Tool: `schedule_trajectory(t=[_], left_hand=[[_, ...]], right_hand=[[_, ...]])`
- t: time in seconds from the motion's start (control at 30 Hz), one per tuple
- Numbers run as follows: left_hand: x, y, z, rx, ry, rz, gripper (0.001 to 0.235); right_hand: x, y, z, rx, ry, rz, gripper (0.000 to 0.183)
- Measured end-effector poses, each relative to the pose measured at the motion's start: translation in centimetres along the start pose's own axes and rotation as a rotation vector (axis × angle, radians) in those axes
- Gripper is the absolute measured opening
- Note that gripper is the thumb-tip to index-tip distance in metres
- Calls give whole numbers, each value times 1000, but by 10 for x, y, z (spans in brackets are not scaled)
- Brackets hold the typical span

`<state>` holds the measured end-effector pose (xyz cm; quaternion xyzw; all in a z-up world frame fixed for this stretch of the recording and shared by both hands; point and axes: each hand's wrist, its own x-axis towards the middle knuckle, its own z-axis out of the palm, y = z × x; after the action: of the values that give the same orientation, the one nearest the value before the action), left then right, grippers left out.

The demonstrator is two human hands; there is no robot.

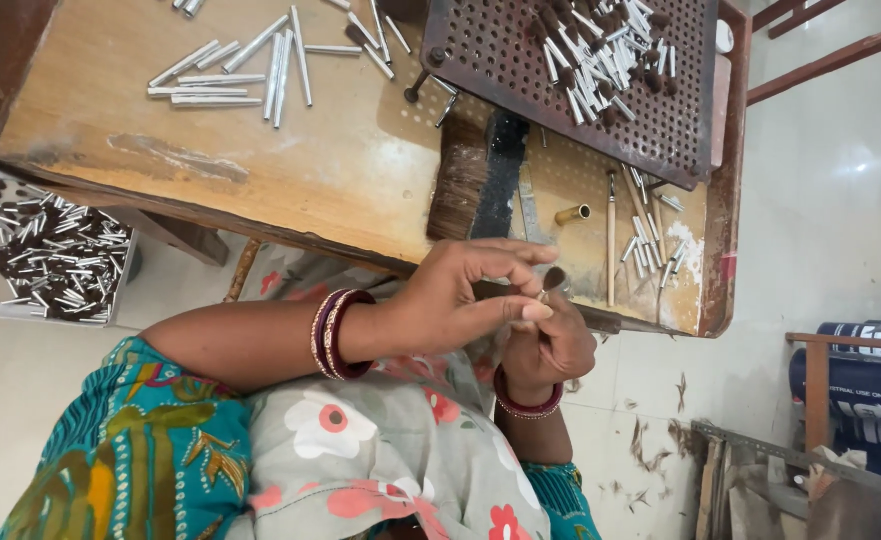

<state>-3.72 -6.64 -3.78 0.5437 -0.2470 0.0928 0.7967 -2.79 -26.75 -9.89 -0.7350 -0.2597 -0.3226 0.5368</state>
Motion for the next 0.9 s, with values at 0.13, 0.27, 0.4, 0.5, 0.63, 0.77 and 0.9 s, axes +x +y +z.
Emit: schedule_trajectory(t=[0.13, 0.27, 0.4, 0.5, 0.63, 0.77, 0.9], left_hand=[[-2, 4, 0, -40, 0, -52, 14], [-8, -9, 4, -68, -34, -29, 13], [-13, -14, 11, -106, -91, -108, 14], [-7, -6, 8, -25, -120, -287, 21], [-16, -32, -4, 516, -231, 122, 24], [-9, -51, 4, 740, -396, 38, 60], [-4, -61, 9, 929, -522, -82, 54]], right_hand=[[23, -37, 3, -124, -208, -271, 29], [-7, -23, -7, 14, -137, -122, 32], [-19, -22, -11, 112, 55, 1, 33], [-14, -23, -19, 29, 90, 62, 27], [-22, -3, -42, -189, 83, 99, 18], [-28, 4, -48, -447, -37, -5, 11], [-28, 7, -51, -512, -90, -41, 8]])
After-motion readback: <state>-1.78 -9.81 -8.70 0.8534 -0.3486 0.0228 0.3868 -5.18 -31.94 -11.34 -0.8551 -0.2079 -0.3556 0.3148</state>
